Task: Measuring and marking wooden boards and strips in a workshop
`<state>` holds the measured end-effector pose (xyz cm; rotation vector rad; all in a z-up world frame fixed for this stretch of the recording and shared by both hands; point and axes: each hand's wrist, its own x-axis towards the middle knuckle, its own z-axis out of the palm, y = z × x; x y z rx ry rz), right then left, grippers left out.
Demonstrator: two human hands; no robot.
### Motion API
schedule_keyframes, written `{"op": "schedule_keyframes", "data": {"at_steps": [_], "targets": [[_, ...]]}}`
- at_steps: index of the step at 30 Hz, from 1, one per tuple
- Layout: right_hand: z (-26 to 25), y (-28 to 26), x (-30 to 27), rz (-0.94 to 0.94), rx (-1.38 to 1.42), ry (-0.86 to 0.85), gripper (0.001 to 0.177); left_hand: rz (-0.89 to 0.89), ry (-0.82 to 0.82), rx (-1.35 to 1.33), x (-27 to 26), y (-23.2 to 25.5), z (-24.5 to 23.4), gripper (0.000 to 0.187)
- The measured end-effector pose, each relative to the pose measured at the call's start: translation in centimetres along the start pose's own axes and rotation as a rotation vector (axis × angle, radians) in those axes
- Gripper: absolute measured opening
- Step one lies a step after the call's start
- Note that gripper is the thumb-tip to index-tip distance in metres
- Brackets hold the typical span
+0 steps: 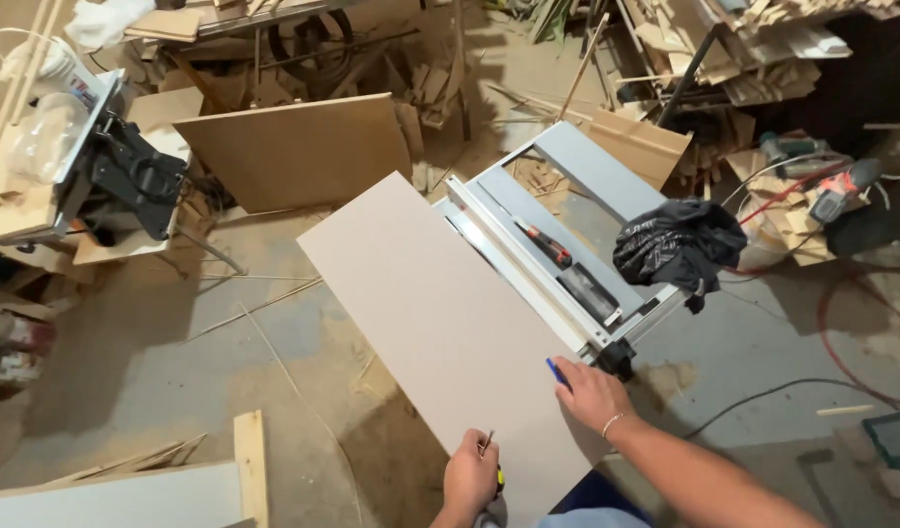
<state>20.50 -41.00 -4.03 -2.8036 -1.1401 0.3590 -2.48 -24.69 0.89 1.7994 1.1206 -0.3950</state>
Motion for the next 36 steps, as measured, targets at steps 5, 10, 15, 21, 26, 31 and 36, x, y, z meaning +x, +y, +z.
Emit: {"op": "schedule_keyframes", "data": {"at_steps": [5, 10, 15, 21, 26, 31, 36], "targets": [[-2.3, 6.2, 2.8, 0.108, 0.103, 0.127, 0.056, 0.124, 0.010, 0.231, 4.0, 2.1, 3.0, 0.021], [-7.0, 19.2, 10.3, 0.072, -0.046, 0.549, 0.061, 0.182, 0.130, 0.289, 8.0, 4.9, 5.8, 0.022], [-9.7, 29.9, 16.9, 0.294, -0.173, 0.406, 0.106, 0.357, 0.476, 0.401, 11.7, 4.6, 9.4, 0.019], [-12.3, 32.2, 21.4, 0.397, 0.058, -0.012, 0.119, 0.443, 0.677, 0.442, 11.5, 6.3, 10.0, 0.016], [-7.9, 34.3, 23.3, 0.455, 0.348, 0.122, 0.056, 0.364, 0.698, 0.427, 9.8, 7.6, 10.5, 0.031], [-13.1, 26.7, 18.1, 0.613, 1.233, 0.306, 0.033, 0.391, 0.778, 0.253, 4.1, 12.0, 9.0, 0.034], [-24.4, 14.1, 7.9, 0.123, 1.531, -0.096, 0.047, 0.448, 0.686, -0.233, -2.5, 17.3, 7.3, 0.055]]}}
